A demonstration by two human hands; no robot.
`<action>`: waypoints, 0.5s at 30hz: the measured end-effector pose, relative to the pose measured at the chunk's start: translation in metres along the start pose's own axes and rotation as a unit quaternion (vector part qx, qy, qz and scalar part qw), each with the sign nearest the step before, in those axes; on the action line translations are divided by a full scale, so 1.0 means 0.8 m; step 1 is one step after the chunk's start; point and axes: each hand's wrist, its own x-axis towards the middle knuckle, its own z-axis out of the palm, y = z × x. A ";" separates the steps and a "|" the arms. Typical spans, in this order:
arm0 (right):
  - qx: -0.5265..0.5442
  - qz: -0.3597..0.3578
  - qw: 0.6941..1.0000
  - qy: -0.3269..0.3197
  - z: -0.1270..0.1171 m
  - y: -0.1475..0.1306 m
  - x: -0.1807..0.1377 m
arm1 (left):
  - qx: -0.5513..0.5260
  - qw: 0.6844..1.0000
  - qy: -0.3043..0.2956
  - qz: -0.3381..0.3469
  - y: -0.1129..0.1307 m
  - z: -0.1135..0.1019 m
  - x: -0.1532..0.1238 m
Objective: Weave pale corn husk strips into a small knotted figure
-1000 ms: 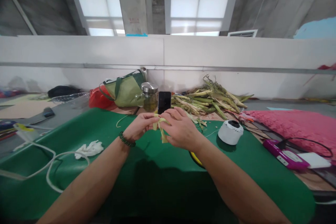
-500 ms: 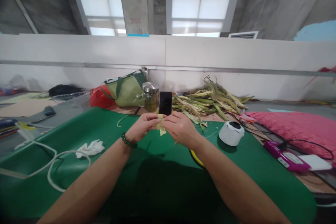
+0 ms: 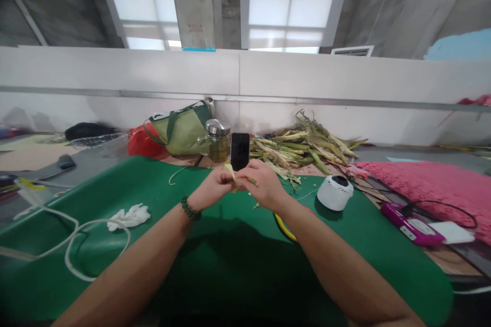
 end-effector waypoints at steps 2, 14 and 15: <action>0.009 0.016 1.000 -0.001 0.000 0.001 0.000 | -0.025 0.999 -0.014 -0.019 0.002 0.001 -0.001; 0.144 0.145 0.967 -0.151 -0.022 -0.002 0.007 | 0.029 0.997 -0.029 -0.065 -0.002 0.008 -0.002; 0.127 0.144 0.970 -0.150 -0.023 -0.003 0.007 | 0.048 0.996 -0.022 -0.065 -0.004 0.009 -0.002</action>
